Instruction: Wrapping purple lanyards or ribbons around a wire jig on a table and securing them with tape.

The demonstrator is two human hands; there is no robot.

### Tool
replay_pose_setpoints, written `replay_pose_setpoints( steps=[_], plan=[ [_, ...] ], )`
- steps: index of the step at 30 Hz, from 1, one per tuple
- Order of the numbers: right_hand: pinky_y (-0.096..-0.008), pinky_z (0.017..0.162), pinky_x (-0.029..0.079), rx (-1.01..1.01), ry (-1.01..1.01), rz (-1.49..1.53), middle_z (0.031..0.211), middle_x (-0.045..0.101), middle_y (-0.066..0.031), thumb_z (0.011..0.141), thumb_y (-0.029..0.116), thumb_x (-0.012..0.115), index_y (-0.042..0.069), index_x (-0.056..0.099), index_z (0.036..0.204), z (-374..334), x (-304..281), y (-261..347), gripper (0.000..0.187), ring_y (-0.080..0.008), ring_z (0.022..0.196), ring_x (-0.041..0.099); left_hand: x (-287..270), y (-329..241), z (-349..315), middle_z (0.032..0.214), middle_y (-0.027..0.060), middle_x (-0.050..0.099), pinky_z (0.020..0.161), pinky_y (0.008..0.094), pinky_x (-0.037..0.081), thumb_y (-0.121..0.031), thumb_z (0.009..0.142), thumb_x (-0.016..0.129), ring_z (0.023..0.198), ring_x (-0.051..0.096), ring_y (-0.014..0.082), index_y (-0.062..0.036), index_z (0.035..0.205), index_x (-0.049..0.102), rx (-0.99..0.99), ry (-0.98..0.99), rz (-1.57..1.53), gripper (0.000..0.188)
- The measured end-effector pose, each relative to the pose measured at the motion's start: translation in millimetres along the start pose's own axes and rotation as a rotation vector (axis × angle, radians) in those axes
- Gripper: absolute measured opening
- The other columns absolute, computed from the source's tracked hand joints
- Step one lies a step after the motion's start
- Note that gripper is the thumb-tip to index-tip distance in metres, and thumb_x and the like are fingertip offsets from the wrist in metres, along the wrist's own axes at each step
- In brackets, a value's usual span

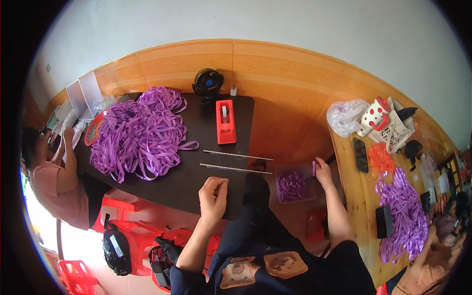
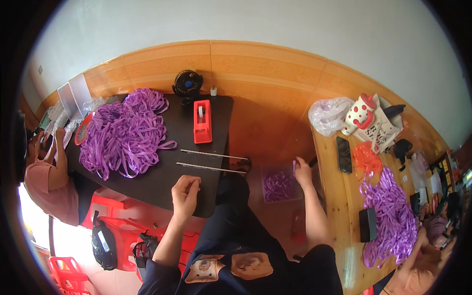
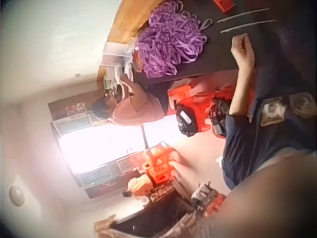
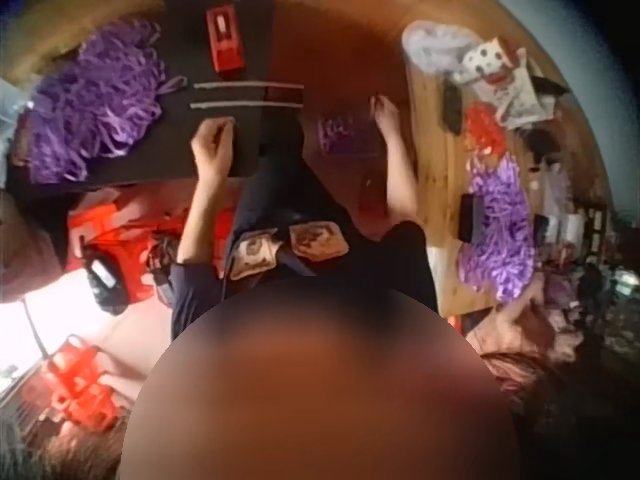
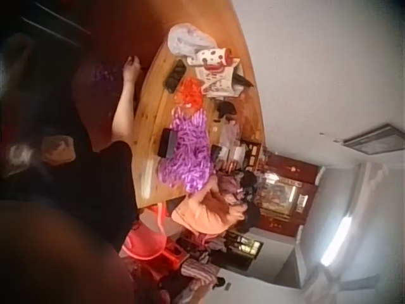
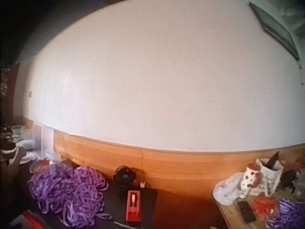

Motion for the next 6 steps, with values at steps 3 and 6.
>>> replay_pose_setpoints(
  steps=[3,6],
  plan=[
    [-0.0355,0.083,0.047,-0.051,-0.048,-0.126,0.096,0.066,-0.0183,0.086,0.011,0.057,0.001,0.060,0.112,-4.7,39.0,-70.3,0.029,-0.0262,0.092,0.062,-0.2,-7.7,2.9,0.085,0.0142,0.061,0.060,0.0278,0.047,0.002,0.083,0.059,0.065,0.061,0.0222,0.0037,0.089,0.063,0.130,0.006,0.205,0.007],
    [-0.0363,0.089,0.047,0.127,0.264,0.265,0.109,0.065,-0.0210,0.083,0.010,0.061,0.000,0.062,0.108,-21.0,83.1,-89.9,0.027,-0.0289,0.102,0.063,-4.6,-4.8,-1.5,0.090,0.0125,0.062,0.062,0.0276,0.049,-0.001,0.085,0.059,0.070,0.062,0.0220,0.0020,0.091,0.063,0.210,-0.015,0.303,0.008]
  ],
)
Point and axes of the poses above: each hand's wrist, its own z-axis towards the middle knuckle, its own x-axis out of the palm, y = z × x, the point moved 3 cm from there along z, towards the middle knuckle
